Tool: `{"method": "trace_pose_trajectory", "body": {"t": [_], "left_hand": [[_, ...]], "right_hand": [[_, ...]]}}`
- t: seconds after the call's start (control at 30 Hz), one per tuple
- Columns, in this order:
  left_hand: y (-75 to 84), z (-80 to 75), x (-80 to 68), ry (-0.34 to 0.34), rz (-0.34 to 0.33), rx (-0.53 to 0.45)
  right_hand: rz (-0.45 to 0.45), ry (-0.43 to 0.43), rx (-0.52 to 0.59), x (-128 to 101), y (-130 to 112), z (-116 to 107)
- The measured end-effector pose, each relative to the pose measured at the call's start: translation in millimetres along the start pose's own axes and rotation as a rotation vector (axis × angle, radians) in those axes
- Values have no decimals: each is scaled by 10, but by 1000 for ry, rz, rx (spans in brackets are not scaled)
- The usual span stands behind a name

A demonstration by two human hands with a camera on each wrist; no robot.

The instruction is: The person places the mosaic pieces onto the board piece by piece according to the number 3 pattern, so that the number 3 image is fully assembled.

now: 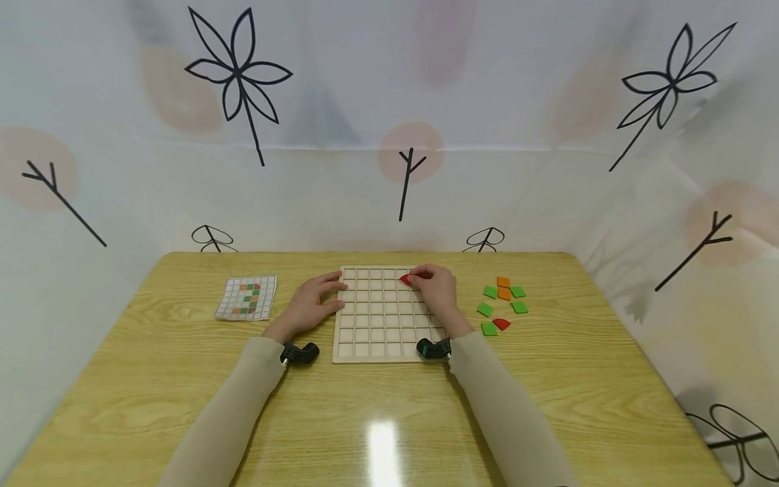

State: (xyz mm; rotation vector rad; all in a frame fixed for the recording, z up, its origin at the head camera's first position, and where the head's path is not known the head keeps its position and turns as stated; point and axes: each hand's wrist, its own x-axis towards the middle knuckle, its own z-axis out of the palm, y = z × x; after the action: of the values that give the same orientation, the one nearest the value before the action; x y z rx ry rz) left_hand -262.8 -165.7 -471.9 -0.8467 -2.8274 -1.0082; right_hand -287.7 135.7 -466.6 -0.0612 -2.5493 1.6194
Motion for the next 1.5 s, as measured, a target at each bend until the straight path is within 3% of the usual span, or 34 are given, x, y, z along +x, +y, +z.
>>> {"method": "trace_pose_trajectory", "body": {"t": [0.5,1.27,1.5], "left_hand": [[-20,11,-1,19,19,-3],[2,20,16,-17,-29,-39],[11,15,-2,-7,-29,-28]], "right_hand": [[-74,-41,-89,-57,9,48],[-135,-80,-216,37,55,69],[-161,-108,-202,29,39,39]]}}
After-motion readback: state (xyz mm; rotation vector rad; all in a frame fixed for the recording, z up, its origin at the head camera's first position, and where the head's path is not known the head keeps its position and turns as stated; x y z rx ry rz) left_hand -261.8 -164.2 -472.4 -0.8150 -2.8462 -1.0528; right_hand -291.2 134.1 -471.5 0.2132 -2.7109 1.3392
